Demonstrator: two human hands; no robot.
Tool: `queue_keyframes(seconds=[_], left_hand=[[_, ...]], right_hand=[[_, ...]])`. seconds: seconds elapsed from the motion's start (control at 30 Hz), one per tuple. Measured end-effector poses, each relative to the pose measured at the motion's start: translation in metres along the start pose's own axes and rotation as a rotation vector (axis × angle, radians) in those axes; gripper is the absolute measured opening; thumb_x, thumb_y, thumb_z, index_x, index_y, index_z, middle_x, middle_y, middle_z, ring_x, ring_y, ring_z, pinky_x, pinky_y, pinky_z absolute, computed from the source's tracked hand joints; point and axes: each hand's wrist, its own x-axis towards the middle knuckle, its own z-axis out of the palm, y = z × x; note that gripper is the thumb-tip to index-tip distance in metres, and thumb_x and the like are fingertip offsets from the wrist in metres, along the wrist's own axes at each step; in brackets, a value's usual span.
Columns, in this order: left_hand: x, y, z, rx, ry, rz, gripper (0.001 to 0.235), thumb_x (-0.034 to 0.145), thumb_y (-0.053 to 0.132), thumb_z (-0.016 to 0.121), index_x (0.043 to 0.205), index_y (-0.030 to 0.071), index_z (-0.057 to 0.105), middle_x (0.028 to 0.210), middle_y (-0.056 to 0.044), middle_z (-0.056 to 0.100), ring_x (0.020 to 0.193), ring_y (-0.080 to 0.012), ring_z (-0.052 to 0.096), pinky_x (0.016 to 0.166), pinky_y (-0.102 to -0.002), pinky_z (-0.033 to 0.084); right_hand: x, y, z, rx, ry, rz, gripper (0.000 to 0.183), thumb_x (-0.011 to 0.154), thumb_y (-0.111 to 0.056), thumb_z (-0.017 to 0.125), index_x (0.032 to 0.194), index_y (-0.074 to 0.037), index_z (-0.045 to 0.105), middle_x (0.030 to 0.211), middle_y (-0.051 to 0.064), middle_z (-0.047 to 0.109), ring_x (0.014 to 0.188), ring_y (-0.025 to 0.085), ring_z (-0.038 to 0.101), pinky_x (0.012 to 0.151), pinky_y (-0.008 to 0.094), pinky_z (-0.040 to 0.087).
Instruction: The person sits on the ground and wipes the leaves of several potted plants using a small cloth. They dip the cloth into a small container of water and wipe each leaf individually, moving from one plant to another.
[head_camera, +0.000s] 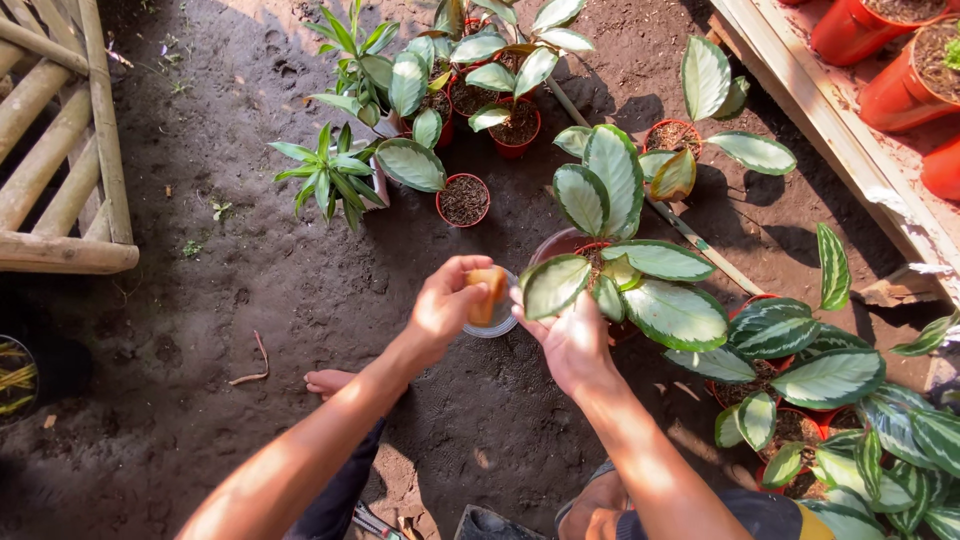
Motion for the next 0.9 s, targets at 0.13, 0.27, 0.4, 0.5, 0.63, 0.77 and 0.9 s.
queue_keyframes(seconds=[0.13, 0.27, 0.4, 0.5, 0.63, 0.77, 0.9], left_hand=[[0.011, -0.018, 0.028, -0.242, 0.020, -0.244, 0.035, 0.095, 0.008, 0.058, 0.131, 0.007, 0.058, 0.119, -0.007, 0.069, 0.103, -0.0188, 0.066, 0.087, -0.036, 0.056], [0.009, -0.013, 0.040, -0.355, -0.023, -0.316, 0.034, 0.099, 0.011, 0.056, 0.132, 0.010, 0.058, 0.120, -0.006, 0.067, 0.101, -0.0179, 0.066, 0.087, -0.034, 0.056], [0.003, -0.001, 0.041, -0.452, -0.074, -0.254, 0.033, 0.098, 0.009, 0.056, 0.130, 0.008, 0.058, 0.116, -0.008, 0.068, 0.099, -0.0189, 0.068, 0.086, -0.035, 0.058], [0.005, 0.008, 0.043, -0.470, -0.064, -0.230, 0.034, 0.097, 0.008, 0.057, 0.130, 0.008, 0.059, 0.116, -0.008, 0.068, 0.098, -0.0185, 0.069, 0.087, -0.034, 0.058], [0.007, 0.010, 0.046, -0.513, -0.070, -0.206, 0.032, 0.097, 0.007, 0.058, 0.129, 0.007, 0.060, 0.116, -0.008, 0.069, 0.102, -0.0190, 0.069, 0.090, -0.034, 0.058], [0.008, 0.007, 0.050, -0.532, -0.077, -0.148, 0.033, 0.097, 0.007, 0.059, 0.130, 0.007, 0.060, 0.118, -0.006, 0.068, 0.107, -0.0157, 0.068, 0.094, -0.033, 0.057], [0.008, 0.006, 0.052, -0.453, -0.154, 0.007, 0.034, 0.098, 0.004, 0.061, 0.132, 0.005, 0.061, 0.122, -0.006, 0.069, 0.110, -0.0140, 0.066, 0.094, -0.031, 0.056]], right_hand=[[-0.021, -0.010, 0.019, -0.754, 0.293, -0.040, 0.037, 0.099, -0.032, 0.048, 0.119, -0.003, 0.061, 0.111, 0.013, 0.072, 0.102, 0.029, 0.075, 0.080, 0.039, 0.061], [-0.045, -0.025, 0.047, -1.377, 0.434, -0.101, 0.034, 0.094, -0.037, 0.069, 0.100, -0.004, 0.074, 0.084, 0.013, 0.076, 0.080, 0.021, 0.076, 0.074, 0.032, 0.056], [-0.052, -0.038, 0.064, -1.344, 0.274, -0.692, 0.029, 0.090, -0.023, 0.076, 0.113, -0.006, 0.073, 0.084, 0.012, 0.067, 0.073, 0.021, 0.065, 0.069, 0.035, 0.056], [-0.047, -0.047, 0.064, -1.325, 0.256, -0.810, 0.041, 0.089, -0.015, 0.071, 0.129, -0.006, 0.069, 0.097, 0.013, 0.066, 0.081, 0.023, 0.068, 0.074, 0.036, 0.059], [-0.039, -0.055, 0.046, -1.578, 0.078, -1.129, 0.036, 0.083, -0.007, 0.066, 0.117, 0.005, 0.067, 0.117, 0.023, 0.067, 0.108, 0.041, 0.063, 0.096, 0.048, 0.048], [-0.026, -0.049, 0.030, -1.749, 0.106, -0.896, 0.023, 0.086, -0.014, 0.069, 0.103, 0.002, 0.070, 0.104, 0.020, 0.069, 0.103, 0.040, 0.063, 0.097, 0.050, 0.045], [-0.020, -0.048, 0.026, -1.780, 0.178, -0.859, 0.018, 0.087, -0.016, 0.069, 0.095, 0.000, 0.070, 0.097, 0.019, 0.071, 0.096, 0.038, 0.066, 0.094, 0.049, 0.046]])
